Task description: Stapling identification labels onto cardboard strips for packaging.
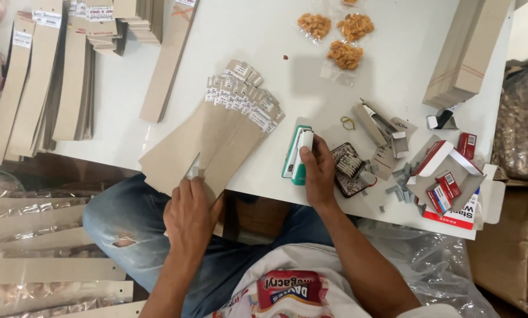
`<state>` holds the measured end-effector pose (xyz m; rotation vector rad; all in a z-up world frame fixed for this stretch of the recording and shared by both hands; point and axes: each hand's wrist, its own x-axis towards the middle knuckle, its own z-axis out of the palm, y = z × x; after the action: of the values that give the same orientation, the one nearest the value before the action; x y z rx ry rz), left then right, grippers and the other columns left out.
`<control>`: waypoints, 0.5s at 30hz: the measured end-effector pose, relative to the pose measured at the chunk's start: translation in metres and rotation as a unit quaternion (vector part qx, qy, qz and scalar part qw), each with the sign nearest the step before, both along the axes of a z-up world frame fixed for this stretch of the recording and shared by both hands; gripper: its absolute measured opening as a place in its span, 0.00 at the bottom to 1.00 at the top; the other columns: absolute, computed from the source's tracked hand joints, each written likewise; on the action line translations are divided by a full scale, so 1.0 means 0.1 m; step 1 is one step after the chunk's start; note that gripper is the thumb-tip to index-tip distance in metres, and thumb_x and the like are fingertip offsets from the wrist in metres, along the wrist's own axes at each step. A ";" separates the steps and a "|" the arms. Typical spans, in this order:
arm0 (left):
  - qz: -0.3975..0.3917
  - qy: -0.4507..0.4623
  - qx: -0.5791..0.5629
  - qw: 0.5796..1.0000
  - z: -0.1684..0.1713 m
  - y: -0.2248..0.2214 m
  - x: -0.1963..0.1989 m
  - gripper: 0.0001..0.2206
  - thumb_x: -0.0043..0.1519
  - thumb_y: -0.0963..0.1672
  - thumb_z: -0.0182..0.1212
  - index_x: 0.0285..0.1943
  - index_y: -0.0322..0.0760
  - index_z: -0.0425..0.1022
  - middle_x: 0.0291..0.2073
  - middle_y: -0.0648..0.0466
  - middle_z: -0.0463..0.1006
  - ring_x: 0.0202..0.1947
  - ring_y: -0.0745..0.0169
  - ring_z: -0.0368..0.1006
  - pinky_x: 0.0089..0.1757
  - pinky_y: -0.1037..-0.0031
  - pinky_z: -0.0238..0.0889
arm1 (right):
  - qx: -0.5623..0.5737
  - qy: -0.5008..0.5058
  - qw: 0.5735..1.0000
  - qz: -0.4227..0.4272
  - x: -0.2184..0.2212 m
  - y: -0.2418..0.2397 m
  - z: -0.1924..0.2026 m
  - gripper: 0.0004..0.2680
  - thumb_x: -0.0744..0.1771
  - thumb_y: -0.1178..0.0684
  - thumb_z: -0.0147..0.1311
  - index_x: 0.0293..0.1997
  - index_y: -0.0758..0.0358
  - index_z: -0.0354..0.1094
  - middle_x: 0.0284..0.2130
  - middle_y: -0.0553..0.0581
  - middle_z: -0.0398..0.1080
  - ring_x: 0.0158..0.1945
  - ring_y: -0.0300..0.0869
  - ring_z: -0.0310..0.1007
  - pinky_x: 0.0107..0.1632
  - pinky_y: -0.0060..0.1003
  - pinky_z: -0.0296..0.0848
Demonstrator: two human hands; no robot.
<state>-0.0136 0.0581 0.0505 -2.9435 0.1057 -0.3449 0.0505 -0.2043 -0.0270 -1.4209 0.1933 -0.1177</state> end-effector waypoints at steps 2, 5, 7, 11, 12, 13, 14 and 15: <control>-0.002 -0.002 -0.013 1.000 0.00 0.00 0.02 0.25 0.50 0.57 0.74 0.46 0.41 0.74 0.28 0.60 0.69 0.31 0.64 0.74 0.31 0.76 0.70 | -0.004 -0.003 1.000 0.002 0.00 0.00 0.01 0.19 0.70 0.43 0.53 0.66 0.64 0.63 0.47 0.58 0.72 0.47 0.38 0.70 0.48 0.38 0.73; -0.003 -0.006 -0.022 1.000 -0.04 0.05 0.09 0.26 0.47 0.55 0.76 0.47 0.42 0.73 0.27 0.60 0.69 0.30 0.63 0.74 0.30 0.74 0.69 | -0.010 -0.008 1.000 0.003 0.00 -0.03 -0.02 0.19 0.70 0.43 0.52 0.66 0.64 0.62 0.46 0.58 0.72 0.46 0.38 0.71 0.47 0.38 0.74; 0.003 -0.011 -0.016 1.000 -0.02 0.08 0.12 0.26 0.47 0.55 0.76 0.47 0.42 0.72 0.26 0.61 0.69 0.29 0.63 0.74 0.29 0.74 0.69 | -0.009 -0.013 1.000 0.007 0.01 -0.03 -0.05 0.19 0.71 0.42 0.52 0.66 0.64 0.62 0.46 0.58 0.73 0.46 0.38 0.72 0.46 0.38 0.74; 0.060 0.072 -0.182 0.979 0.27 -0.02 0.15 0.27 0.54 0.53 0.73 0.56 0.35 0.72 0.36 0.49 0.77 0.37 0.50 0.79 0.37 0.63 0.74 | 0.002 -0.006 1.000 0.002 0.00 -0.03 -0.06 0.18 0.71 0.44 0.52 0.65 0.64 0.63 0.48 0.57 0.71 0.48 0.38 0.69 0.50 0.38 0.72; 0.090 0.121 -0.280 0.948 0.39 -0.07 0.15 0.30 0.58 0.53 0.71 0.62 0.31 0.71 0.44 0.40 0.82 0.44 0.41 0.81 0.41 0.55 0.75 | 0.006 -0.005 1.000 0.000 -0.01 -0.03 -0.04 0.18 0.71 0.44 0.52 0.64 0.64 0.63 0.47 0.57 0.71 0.48 0.38 0.69 0.50 0.39 0.72; 0.087 0.124 -0.280 0.948 0.44 -0.09 0.14 0.30 0.58 0.53 0.71 0.62 0.31 0.71 0.44 0.40 0.82 0.44 0.41 0.81 0.41 0.55 0.75 | 0.005 -0.003 1.000 -0.004 0.00 -0.04 -0.02 0.18 0.71 0.44 0.52 0.64 0.64 0.63 0.47 0.57 0.71 0.48 0.38 0.69 0.50 0.39 0.72; 0.098 0.161 -0.326 0.926 0.50 -0.12 0.14 0.31 0.61 0.55 0.66 0.64 0.28 0.69 0.50 0.35 0.79 0.50 0.35 0.77 0.46 0.50 0.71 | 0.009 -0.003 1.000 0.000 0.01 -0.04 0.00 0.18 0.71 0.43 0.52 0.65 0.63 0.63 0.47 0.56 0.71 0.47 0.38 0.70 0.50 0.39 0.72; 0.109 0.198 -0.370 0.901 0.56 -0.14 0.14 0.33 0.65 0.57 0.61 0.67 0.25 0.68 0.55 0.30 0.76 0.56 0.28 0.74 0.51 0.45 0.68 | 0.014 -0.003 1.000 0.004 0.02 -0.04 0.03 0.18 0.71 0.43 0.51 0.65 0.62 0.63 0.47 0.56 0.72 0.47 0.38 0.70 0.50 0.39 0.73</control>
<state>0.0001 0.0440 0.1061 -3.6762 -0.3908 0.3386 0.0521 -0.2080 -0.0244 -1.3939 0.1844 -0.1117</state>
